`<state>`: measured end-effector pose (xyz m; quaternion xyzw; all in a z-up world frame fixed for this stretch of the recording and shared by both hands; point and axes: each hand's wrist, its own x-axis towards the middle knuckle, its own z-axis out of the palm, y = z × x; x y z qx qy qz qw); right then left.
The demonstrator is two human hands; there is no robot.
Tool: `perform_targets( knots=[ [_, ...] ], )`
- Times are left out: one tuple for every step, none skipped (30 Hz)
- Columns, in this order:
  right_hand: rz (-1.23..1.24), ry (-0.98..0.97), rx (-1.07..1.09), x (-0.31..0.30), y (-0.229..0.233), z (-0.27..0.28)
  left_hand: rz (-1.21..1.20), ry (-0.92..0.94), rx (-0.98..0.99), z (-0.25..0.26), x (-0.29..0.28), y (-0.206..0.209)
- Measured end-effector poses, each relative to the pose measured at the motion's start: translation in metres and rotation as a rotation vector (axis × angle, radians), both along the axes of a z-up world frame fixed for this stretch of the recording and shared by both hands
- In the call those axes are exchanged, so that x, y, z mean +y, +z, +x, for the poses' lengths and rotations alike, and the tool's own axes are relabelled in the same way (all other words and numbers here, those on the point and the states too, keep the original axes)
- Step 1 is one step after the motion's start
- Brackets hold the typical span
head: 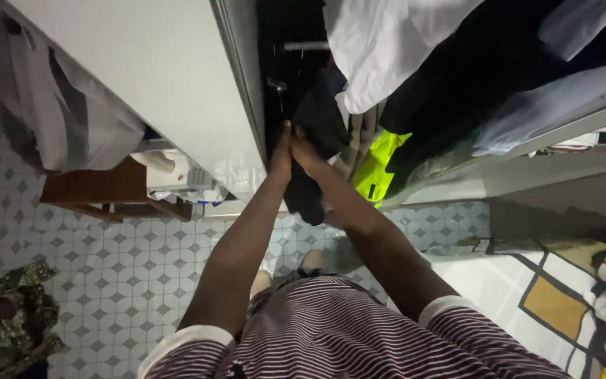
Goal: Fold a black jacket, place it on a hanger, hang it in the closet, and then fold a black waist-support belt.
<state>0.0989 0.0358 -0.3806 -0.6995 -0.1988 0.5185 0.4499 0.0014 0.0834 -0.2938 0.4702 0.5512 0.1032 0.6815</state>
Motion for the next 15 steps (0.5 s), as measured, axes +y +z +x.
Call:
perform_targets(
  knots=[
    [0.17, 0.024, 0.226, -0.007, 0.037, 0.001, -0.117, 0.062, -0.017, 0.017, 0.006, -0.009],
    [0.173, 0.025, 0.226, -0.037, 0.044, 0.0, -0.114, 0.064, -0.017, 0.017, 0.012, -0.031],
    [0.162, -0.038, 0.21, -0.054, 0.048, 0.004, 0.017, -0.05, 0.072, 0.017, 0.016, -0.053],
    [0.151, -0.1, 0.193, -0.062, 0.049, 0.013, 0.148, -0.164, 0.162, 0.016, 0.02, -0.076],
    [0.137, -0.161, 0.175, -0.086, 0.023, 0.002, 0.147, -0.157, 0.162, 0.014, 0.023, -0.122],
    [0.122, -0.221, 0.156, -0.101, -0.004, 0.001, 0.474, -0.224, 0.227, 0.012, 0.026, -0.169],
    [0.105, -0.28, 0.139, -0.106, -0.036, 0.007, 0.799, -0.289, 0.293, 0.008, 0.027, -0.215],
    [0.088, -0.338, 0.121, -0.103, -0.043, 0.015, 0.795, -0.282, 0.296, 0.005, 0.02, -0.21],
    [0.075, -0.4, 0.102, -0.095, -0.047, 0.02, 0.817, -0.313, 0.347, 0.004, 0.016, -0.204],
    [0.061, -0.461, 0.083, -0.071, -0.051, 0.02, 0.838, -0.344, 0.399, 0.002, 0.011, -0.198],
    [0.061, -0.456, 0.086, -0.048, -0.059, 0.026, 0.838, -0.34, 0.404, 0.006, 0.007, -0.18],
    [0.085, -0.462, 0.104, -0.025, -0.067, 0.032, 0.743, -0.326, 0.482, 0.01, 0.002, -0.163],
    [0.103, -0.471, 0.123, -0.008, -0.076, 0.034, 0.642, -0.317, 0.559, 0.011, -0.008, -0.147],
    [0.097, -0.469, 0.128, -0.005, -0.049, 0.027, 0.636, -0.317, 0.565, 0.01, -0.015, -0.138],
    [0.099, -0.319, -0.307, 0.002, -0.02, 0.022, 0.68, -0.246, 0.577, 0.011, -0.019, -0.129]
  ],
)
